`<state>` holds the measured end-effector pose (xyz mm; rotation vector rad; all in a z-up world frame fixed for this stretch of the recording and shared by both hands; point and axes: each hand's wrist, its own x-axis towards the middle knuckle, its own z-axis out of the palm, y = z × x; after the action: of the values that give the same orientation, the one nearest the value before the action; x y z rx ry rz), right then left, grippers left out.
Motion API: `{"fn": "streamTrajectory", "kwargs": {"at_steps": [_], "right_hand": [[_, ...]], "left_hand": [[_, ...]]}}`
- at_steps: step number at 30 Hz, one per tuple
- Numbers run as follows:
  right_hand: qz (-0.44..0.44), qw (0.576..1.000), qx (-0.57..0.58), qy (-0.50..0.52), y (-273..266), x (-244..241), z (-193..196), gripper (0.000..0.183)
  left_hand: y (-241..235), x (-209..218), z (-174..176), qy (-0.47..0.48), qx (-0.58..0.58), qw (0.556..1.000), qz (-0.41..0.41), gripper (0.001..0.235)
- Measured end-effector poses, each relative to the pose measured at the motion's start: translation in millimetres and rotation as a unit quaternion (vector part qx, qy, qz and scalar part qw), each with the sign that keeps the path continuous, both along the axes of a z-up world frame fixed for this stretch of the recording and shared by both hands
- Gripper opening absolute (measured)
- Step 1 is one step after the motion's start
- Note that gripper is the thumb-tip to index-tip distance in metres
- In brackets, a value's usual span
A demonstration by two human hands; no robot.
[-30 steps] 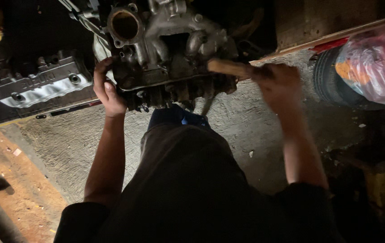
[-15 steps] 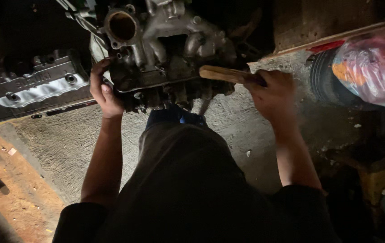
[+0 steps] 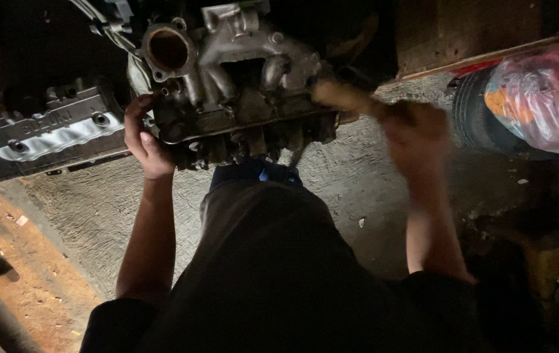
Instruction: The person scrubs a disassembled engine block with a wire brush, systematically cleaning various surfaces and crevices. The person holds the engine with one hand and uses the brush with the other to remove grime.
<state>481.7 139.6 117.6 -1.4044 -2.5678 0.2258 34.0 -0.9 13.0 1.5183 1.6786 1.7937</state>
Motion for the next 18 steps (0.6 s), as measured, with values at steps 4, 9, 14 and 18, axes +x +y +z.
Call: {"fn": "streamTrajectory", "kwargs": {"at_steps": [4, 9, 14, 18], "right_hand": [[0.14, 0.978, 0.153, 0.032, -8.1, -24.3, -4.1, 0.008], [0.139, 0.981, 0.123, -0.049, 12.8, -4.3, -6.0, 0.006], [0.106, 0.987, 0.063, 0.099, 20.0, 23.0, -4.3, 0.014], [0.086, 0.982, 0.02, 0.165, 8.5, 15.3, 2.5, 0.03]], "left_hand": [[0.5, 0.4, -0.4, -0.026, 0.0, 1.0, -0.007, 0.078], [-1.3, 1.4, -0.5, -0.01, -0.014, 1.0, 0.01, 0.08], [-1.7, 2.1, 1.0, -0.013, -0.005, 1.0, 0.015, 0.079], [0.1, 3.7, 4.6, -0.004, -0.014, 1.0, 0.02, 0.078]]}}
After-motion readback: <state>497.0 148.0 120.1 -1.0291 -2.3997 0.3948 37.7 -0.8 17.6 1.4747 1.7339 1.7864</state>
